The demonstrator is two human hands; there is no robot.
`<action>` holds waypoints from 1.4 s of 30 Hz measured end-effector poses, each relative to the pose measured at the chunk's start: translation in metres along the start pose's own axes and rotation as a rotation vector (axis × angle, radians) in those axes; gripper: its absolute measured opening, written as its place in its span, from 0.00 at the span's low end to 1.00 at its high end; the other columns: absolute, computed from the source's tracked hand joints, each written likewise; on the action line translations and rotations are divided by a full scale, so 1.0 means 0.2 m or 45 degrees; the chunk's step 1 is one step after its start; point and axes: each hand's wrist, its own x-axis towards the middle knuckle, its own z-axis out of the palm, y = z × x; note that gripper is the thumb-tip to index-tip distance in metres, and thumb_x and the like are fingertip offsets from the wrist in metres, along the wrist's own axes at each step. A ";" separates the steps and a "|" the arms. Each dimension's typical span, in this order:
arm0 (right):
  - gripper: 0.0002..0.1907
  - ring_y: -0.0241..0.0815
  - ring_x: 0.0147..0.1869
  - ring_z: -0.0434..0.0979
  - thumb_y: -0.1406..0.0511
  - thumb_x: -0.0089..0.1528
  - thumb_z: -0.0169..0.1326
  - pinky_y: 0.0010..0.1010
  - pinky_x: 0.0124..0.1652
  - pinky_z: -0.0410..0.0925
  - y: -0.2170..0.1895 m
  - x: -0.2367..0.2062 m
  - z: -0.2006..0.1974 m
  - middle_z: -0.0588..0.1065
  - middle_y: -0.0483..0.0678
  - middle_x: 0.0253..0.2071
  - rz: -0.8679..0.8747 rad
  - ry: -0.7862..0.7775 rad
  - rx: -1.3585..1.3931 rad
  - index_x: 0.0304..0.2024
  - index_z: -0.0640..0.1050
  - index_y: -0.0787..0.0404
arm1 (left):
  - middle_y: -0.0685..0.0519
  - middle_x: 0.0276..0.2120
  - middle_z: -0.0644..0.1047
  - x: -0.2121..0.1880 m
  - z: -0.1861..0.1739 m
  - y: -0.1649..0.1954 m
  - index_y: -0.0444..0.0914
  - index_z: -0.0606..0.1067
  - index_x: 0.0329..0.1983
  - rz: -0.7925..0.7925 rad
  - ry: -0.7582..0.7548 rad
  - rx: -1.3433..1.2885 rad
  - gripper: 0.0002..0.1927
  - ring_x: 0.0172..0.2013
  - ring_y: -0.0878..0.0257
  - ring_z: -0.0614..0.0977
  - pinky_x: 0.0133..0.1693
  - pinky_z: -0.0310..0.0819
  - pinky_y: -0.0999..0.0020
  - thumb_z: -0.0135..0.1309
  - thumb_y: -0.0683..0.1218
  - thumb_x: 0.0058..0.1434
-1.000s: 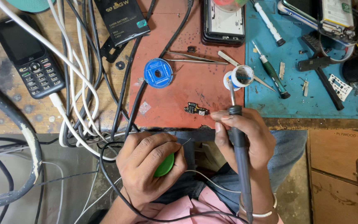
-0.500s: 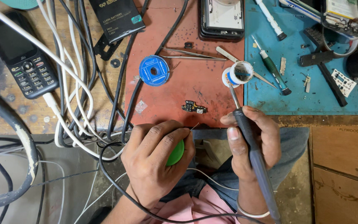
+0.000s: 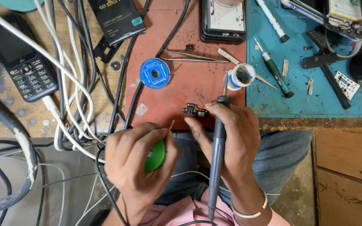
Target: The person solders a small circuit board at a cluttered repair workbench. They hold the board in one hand and a soldering iron in the other, feed solder wire from a green spool, dip the component in flux, and repeatedly apply the iron to the board's contacts while repositioning it.
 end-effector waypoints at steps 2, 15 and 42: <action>0.29 0.49 0.47 0.77 0.59 0.57 0.75 0.42 0.49 0.68 -0.03 0.02 0.02 0.78 0.49 0.44 -0.018 -0.026 -0.061 0.52 0.74 0.61 | 0.51 0.40 0.80 -0.01 -0.03 -0.02 0.36 0.79 0.41 -0.036 0.102 0.039 0.13 0.40 0.57 0.79 0.44 0.71 0.67 0.69 0.35 0.55; 0.27 0.57 0.50 0.77 0.77 0.56 0.62 0.44 0.54 0.70 -0.02 0.04 -0.02 0.75 0.54 0.46 -0.152 -0.210 0.129 0.56 0.71 0.60 | 0.51 0.39 0.80 -0.05 -0.08 -0.07 0.36 0.79 0.40 -0.033 0.122 0.018 0.13 0.41 0.57 0.79 0.44 0.71 0.67 0.68 0.33 0.53; 0.19 0.31 0.33 0.76 0.61 0.64 0.66 0.18 0.33 0.68 0.32 -0.17 -0.07 0.77 0.49 0.36 0.196 0.086 0.864 0.49 0.78 0.68 | 0.56 0.42 0.79 0.00 0.11 0.07 0.42 0.80 0.44 0.033 -0.131 0.030 0.14 0.39 0.58 0.77 0.38 0.71 0.66 0.70 0.41 0.56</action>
